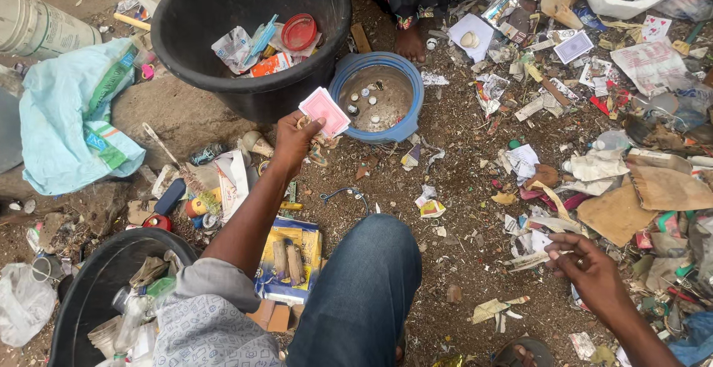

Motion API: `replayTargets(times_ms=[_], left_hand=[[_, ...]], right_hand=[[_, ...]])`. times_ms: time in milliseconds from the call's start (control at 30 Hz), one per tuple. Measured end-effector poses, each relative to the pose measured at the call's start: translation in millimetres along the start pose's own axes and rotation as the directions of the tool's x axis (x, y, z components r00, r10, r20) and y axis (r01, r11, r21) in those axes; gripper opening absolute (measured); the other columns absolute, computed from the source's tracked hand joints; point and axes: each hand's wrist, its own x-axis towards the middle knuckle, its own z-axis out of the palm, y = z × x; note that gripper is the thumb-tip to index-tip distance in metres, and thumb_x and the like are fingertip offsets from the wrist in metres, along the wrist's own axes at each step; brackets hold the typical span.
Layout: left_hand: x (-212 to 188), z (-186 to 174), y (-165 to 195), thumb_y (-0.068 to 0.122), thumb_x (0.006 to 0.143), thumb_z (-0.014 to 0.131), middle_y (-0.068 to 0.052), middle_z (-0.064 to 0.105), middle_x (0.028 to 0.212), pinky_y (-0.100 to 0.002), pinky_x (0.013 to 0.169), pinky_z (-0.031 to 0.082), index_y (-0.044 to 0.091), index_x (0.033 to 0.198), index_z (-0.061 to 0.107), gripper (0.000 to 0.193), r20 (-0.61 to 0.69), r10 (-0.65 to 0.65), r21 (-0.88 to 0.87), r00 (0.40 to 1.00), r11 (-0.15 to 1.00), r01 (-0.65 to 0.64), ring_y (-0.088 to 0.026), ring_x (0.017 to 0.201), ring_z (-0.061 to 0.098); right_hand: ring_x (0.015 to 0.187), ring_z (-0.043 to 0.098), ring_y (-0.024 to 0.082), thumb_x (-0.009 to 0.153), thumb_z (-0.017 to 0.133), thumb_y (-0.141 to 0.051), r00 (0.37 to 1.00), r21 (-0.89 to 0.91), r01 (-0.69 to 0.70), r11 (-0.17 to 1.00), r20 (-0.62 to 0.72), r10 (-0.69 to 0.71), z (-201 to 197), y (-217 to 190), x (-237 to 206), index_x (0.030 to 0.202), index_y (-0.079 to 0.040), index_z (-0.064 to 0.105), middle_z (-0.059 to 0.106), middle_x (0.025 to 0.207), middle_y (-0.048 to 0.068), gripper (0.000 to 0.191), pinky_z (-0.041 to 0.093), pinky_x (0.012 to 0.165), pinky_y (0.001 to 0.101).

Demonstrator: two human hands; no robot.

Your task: The person sorts through a large pile of mixed waste on the ground, picking up various items such as plastic bottles, cardboard boxes, and paper packaging. They place selected items into a black bucket and a blue tub while discarding others back onto the pile.

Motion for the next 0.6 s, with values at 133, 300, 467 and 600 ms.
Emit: replayTargets(times_ms=[133, 300, 467, 600], left_hand=[[29, -3, 25, 0.003, 0.092, 0.072, -0.011, 0.078, 0.096, -0.028, 0.068, 0.060, -0.005, 0.110, 0.072, 0.020, -0.009, 0.031, -0.007, 0.999, 0.999, -0.031, -0.013, 0.075, 0.073], [68, -25, 85, 0.001, 0.092, 0.069, -0.012, 0.079, 0.094, -0.029, 0.069, 0.063, -0.004, 0.109, 0.073, 0.018, -0.068, 0.147, 0.030, 0.987, 0.989, -0.145, -0.015, 0.075, 0.076], [-31, -127, 126, 0.014, 0.100, 0.070, -0.010, 0.077, 0.093, -0.031, 0.066, 0.062, -0.001, 0.110, 0.073, 0.019, 0.218, -0.067, 0.638, 0.974, 0.765, -0.091, -0.014, 0.071, 0.071], [-123, -196, 145, 0.020, 0.096, 0.073, -0.014, 0.076, 0.084, -0.037, 0.061, 0.051, 0.001, 0.104, 0.077, 0.021, -0.127, -0.393, 0.866, 0.911, 0.404, 0.295, -0.016, 0.066, 0.065]], right_hand=[[0.097, 0.074, 0.023, 0.094, 0.062, -0.012, 0.999, 0.034, -0.042, 0.999, 0.022, 0.041, 3, 1, 6, 0.134, -0.008, 0.063, 0.074, 0.120, 0.014, 0.039, 0.062, 0.082, 0.0384], [0.100, 0.070, 0.025, 0.095, 0.065, -0.012, 0.996, 0.080, -0.081, 0.993, 0.035, 0.078, 7, 6, 4, 0.135, -0.006, 0.063, 0.070, 0.120, 0.016, 0.041, 0.060, 0.083, 0.0396], [0.104, 0.070, 0.029, 0.105, 0.061, -0.013, 0.998, -0.063, -0.001, 0.998, 0.058, 0.005, 4, 56, 4, 0.142, -0.002, 0.059, 0.070, 0.121, 0.022, 0.038, 0.057, 0.083, 0.0416], [0.103, 0.072, 0.032, 0.111, 0.059, -0.011, 0.993, -0.257, -0.076, 0.964, 0.065, 0.096, 6, 101, 18, 0.139, 0.002, 0.060, 0.072, 0.116, 0.024, 0.031, 0.059, 0.084, 0.0428]])
